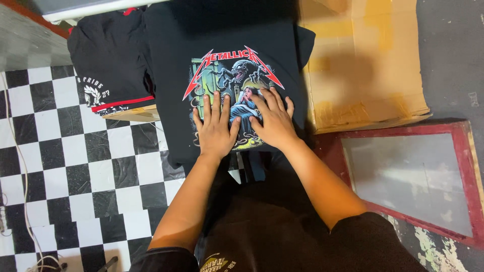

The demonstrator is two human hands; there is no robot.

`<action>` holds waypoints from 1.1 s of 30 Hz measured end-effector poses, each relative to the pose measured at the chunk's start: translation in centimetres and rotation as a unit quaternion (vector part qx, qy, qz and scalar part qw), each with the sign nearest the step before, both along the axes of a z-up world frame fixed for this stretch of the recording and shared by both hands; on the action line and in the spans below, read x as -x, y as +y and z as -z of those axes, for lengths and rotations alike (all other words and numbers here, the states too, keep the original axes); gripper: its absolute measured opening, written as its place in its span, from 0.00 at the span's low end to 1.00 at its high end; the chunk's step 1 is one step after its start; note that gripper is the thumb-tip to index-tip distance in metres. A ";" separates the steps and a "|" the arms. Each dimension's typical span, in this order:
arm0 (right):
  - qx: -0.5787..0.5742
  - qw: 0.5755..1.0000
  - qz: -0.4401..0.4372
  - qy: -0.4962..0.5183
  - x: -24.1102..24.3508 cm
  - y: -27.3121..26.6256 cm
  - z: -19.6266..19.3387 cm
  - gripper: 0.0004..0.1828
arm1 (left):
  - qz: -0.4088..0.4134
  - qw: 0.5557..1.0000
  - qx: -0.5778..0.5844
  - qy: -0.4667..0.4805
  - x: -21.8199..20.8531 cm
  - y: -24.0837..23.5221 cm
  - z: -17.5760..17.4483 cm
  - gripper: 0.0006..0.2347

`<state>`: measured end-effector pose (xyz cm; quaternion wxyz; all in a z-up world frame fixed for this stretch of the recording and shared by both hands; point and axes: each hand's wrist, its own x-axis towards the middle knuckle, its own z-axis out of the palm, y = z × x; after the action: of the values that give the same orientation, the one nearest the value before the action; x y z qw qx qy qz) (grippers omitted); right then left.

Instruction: Using a heat press machine to set prints on t-shirts.

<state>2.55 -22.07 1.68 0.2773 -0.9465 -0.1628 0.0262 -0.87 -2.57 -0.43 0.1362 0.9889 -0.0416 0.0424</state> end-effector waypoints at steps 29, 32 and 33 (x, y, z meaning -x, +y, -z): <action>-0.431 0.817 0.268 0.274 0.9 -12.0 11.0 0.46 | -0.367 0.773 0.516 0.047 6.9 15.9 6.3 0.27; -0.526 0.747 0.292 0.284 0.3 -13.5 14.1 0.38 | -0.377 0.720 0.579 0.067 7.0 16.8 7.1 0.21; -0.542 0.703 0.349 0.299 0.4 -13.9 14.9 0.34 | -0.376 0.709 0.592 0.079 7.3 16.9 7.0 0.20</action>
<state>2.16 -35.96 -13.19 0.7659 -0.5645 0.2847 0.1167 -8.16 14.36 -7.46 0.6688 0.6392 0.3786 0.0280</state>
